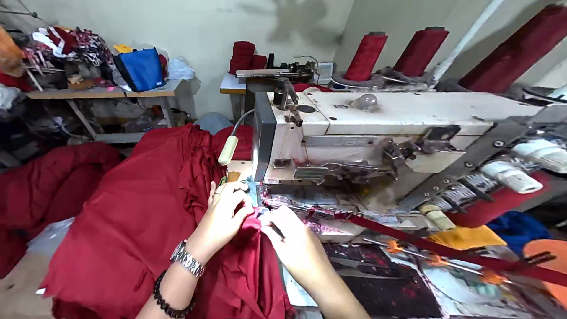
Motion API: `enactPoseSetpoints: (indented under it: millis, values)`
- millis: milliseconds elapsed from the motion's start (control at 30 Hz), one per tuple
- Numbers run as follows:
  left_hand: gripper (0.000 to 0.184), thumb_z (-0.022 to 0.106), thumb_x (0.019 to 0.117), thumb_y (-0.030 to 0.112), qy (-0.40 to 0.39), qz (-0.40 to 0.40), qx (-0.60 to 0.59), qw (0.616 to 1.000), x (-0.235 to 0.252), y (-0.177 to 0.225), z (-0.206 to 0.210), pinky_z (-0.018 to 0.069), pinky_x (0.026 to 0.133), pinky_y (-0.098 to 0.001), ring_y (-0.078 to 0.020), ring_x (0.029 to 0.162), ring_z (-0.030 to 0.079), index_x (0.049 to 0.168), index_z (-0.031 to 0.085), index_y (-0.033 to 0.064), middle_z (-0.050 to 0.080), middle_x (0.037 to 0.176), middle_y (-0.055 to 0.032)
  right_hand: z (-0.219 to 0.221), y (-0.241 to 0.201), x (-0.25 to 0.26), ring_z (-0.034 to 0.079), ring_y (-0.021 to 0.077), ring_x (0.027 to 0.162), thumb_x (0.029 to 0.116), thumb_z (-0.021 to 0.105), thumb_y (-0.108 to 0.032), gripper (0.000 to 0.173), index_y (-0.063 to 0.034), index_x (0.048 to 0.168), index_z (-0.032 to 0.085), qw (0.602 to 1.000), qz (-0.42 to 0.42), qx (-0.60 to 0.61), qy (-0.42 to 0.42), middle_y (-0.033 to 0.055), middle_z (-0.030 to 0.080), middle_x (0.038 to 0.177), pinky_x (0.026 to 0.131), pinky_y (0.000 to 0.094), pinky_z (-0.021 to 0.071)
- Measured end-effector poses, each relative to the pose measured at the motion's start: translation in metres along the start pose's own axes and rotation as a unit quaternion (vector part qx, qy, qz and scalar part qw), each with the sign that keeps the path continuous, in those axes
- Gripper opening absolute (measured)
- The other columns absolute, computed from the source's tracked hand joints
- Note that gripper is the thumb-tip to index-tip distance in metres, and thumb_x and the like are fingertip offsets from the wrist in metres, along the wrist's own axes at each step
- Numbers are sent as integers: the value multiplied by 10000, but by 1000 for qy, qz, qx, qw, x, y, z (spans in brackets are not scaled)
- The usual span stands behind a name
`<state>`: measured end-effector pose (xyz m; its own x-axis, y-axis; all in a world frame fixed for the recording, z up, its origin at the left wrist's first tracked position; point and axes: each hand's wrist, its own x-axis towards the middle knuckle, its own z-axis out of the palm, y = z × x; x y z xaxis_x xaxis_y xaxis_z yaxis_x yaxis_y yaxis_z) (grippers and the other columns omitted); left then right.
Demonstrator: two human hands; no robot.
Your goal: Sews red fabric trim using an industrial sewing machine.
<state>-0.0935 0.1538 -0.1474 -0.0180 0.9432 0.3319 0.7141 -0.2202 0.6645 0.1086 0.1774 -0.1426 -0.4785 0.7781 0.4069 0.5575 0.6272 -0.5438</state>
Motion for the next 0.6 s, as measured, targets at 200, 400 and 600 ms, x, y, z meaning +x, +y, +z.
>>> enactPoseSetpoints:
  millis: [200,400,600]
  values:
    - [185,522,1054,163,-74,82,-204,973,-33,35,-24,513,825,-150,20,902,599,1065,642,23,647,990,2,-24,4,1,649,-14,784,972,627,-227,155,-102,988,716,974,103,198,41,-47,704,885,725,179,551]
    - [129,532,1062,215,-66,113,-302,944,-41,42,-37,502,848,-137,58,942,589,1077,602,108,638,999,89,-8,-24,3,603,-22,724,1048,514,-216,253,-74,1061,723,954,146,257,-39,-55,677,845,689,186,520]
    - [237,505,1052,101,19,73,-268,960,-39,30,-41,548,929,-208,-36,1032,667,1109,733,69,728,1098,18,7,-12,-44,476,-87,578,1022,548,-268,254,-71,1114,679,878,149,441,-109,-125,633,812,520,119,414]
